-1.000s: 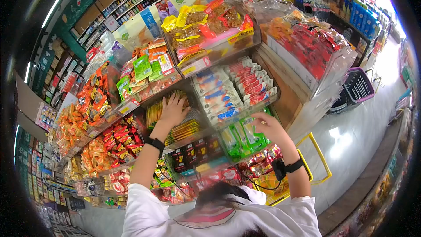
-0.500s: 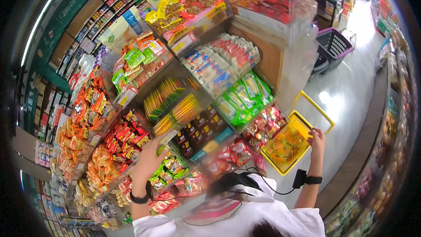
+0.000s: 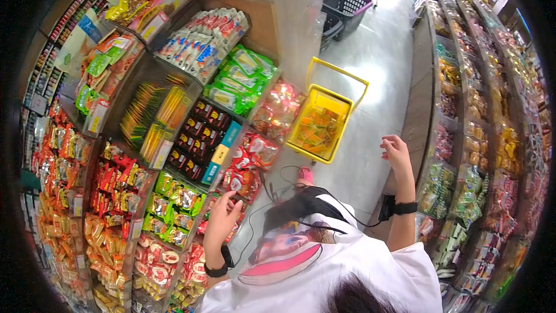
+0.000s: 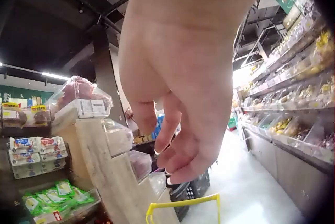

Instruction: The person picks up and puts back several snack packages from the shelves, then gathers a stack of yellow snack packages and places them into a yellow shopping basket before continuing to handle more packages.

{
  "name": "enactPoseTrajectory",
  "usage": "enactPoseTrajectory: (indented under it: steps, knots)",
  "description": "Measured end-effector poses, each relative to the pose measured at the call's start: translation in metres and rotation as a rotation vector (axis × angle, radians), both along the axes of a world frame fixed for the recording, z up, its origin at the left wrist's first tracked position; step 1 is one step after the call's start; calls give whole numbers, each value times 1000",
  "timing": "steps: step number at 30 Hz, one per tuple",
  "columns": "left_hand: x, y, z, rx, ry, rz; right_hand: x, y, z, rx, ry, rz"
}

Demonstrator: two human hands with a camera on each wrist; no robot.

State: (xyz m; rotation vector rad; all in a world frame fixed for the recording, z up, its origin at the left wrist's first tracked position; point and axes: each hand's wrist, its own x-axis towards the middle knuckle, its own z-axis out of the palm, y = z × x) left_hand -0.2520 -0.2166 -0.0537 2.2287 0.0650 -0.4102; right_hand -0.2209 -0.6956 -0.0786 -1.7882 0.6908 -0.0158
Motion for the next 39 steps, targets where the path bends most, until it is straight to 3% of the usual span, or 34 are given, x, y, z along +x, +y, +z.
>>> enactPoseTrajectory:
  steps: [9, 16, 19, 26, 30, 33, 36, 39]
  knots:
    - [-11, -21, -47, 62, 82, 107, 35, -10, -8, -138, 67, 174]
    - [45, -117, -80, 56, 95, 149, 96, -53, -55, -247, 219, 474]
    - [80, -175, -109, 173, -2, 49, 137, -81, -88, -328, 282, 612]
    - [157, -282, -215, 31, 335, 9, 206, -114, -242, -231, 368, 862]
    - [190, -301, -308, -96, 380, 72, 232, -95, -310, 217, 610, 748]
    - [226, -311, -366, -794, 802, 672, 250, -73, -340, 577, 652, 503]
    - [253, -305, -438, -1132, 960, 1108, 241, -57, -417, 876, 618, 269]
    - [282, -317, -478, -924, 957, 1312, 257, -36, -426, 806, 781, 68]
